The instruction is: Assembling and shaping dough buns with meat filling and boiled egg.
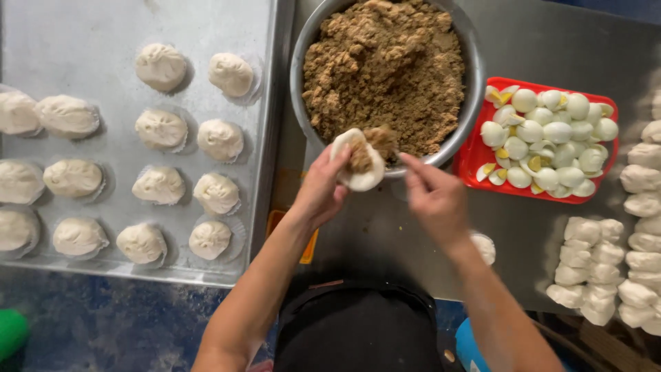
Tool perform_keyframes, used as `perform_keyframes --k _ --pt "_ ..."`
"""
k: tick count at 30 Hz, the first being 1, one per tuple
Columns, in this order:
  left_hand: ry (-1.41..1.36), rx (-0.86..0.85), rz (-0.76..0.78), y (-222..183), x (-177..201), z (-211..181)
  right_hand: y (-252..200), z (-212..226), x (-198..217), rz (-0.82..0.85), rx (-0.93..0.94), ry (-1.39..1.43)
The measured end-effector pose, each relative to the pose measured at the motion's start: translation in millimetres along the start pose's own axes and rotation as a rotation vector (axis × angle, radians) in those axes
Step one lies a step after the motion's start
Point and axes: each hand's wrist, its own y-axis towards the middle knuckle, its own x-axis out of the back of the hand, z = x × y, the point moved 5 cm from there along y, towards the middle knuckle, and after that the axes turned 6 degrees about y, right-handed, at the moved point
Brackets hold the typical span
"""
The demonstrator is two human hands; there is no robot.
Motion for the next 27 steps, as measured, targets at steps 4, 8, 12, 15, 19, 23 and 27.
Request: perform_keyframes --k 4,8,12,15,19,23,27 --pt "-0.296 -0.007 0.209 16 -34 -2 -16 5 -17 -0.168 0.320 -0.437" --pt "-0.201 -0.058 0.114 24 -21 9 -21 19 -18 -0.223 0.381 -0.276" --pt "-0.071 -0.061 -0.020 14 -19 -3 -30 45 -6 -0.254 0.357 -0.108" --pt "-0.063 -0.087 0.008 12 -20 -6 -30 50 -5 -0.227 0.325 -0.143" --pt "-0.062 -0.085 0.010 12 -19 -2 -34 48 0 -0.240 0.277 -0.236" --pt "-0.072 -0.090 0.007 15 -20 3 -41 47 0 -0.225 0.249 -0.273" --pt "-0.018 -0.056 -0.014 18 -19 6 -28 18 8 -0.262 0.213 -0.281"
